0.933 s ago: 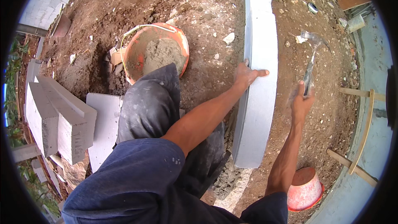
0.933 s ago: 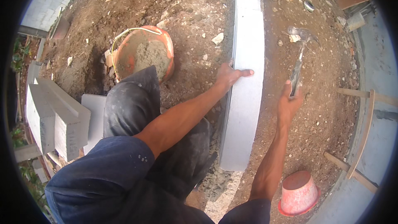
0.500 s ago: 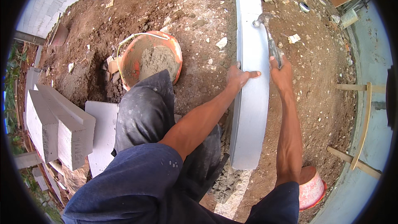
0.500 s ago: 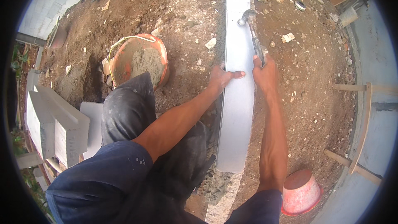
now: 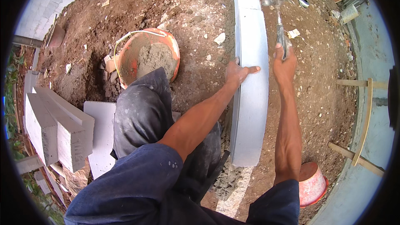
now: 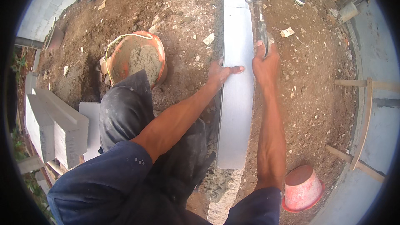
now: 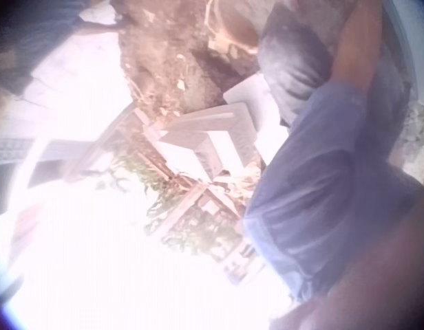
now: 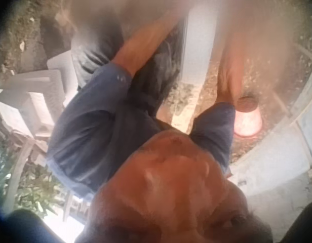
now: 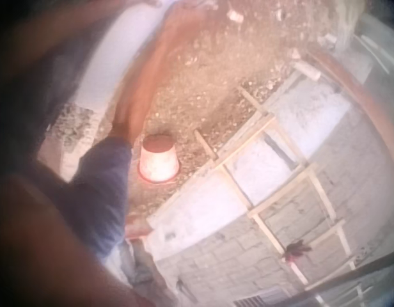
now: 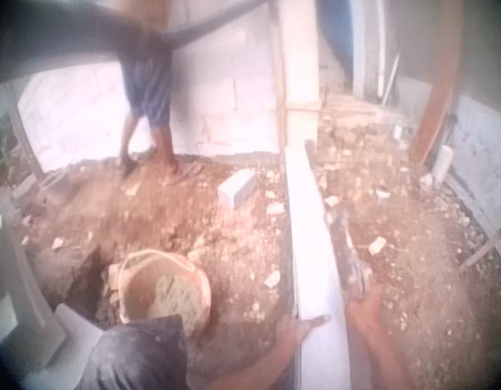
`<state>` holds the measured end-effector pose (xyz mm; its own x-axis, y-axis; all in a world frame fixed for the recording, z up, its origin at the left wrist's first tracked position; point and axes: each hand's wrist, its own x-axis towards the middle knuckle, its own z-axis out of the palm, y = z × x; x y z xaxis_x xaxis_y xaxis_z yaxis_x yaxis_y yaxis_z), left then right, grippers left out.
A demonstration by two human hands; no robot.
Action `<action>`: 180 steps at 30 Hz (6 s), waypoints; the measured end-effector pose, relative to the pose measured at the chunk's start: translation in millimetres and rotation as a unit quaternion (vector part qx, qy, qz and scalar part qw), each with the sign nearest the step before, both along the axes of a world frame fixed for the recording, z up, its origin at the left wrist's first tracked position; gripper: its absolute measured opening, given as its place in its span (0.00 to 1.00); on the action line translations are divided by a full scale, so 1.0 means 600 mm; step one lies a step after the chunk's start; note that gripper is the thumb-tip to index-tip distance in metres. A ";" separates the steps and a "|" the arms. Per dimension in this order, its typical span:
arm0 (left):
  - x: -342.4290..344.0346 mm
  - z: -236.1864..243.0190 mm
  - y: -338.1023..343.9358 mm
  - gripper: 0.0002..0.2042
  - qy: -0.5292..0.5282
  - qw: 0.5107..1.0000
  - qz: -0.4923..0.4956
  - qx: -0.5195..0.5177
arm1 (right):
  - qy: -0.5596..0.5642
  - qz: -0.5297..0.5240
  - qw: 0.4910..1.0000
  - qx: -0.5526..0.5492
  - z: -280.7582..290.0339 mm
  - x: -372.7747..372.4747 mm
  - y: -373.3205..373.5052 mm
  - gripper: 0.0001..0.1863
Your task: The person scoops cement from a bucket with a trowel and spreads it onto white rectangular tiles. They place the tiles into a prepared trench, tap them with a hammer to level them, and repeat the process to extend the tiled line.
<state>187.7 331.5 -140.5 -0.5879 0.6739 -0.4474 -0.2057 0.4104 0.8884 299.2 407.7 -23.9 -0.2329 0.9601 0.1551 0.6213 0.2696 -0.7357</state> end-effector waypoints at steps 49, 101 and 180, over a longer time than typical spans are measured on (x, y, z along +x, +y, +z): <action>0.108 0.123 -0.152 0.58 0.476 0.854 -0.208 0.009 | 0.089 -0.189 0.937 -0.281 -0.039 0.369 -0.363 0.13; 0.106 0.076 -0.226 0.48 -0.180 0.956 -0.201 -0.112 | 0.019 -0.054 0.936 -0.347 -0.013 0.344 -0.592 0.18; 0.050 0.005 -0.087 0.46 -0.114 0.991 -0.060 0.041 | 0.683 -0.546 0.266 -0.406 0.043 0.341 -0.682 0.05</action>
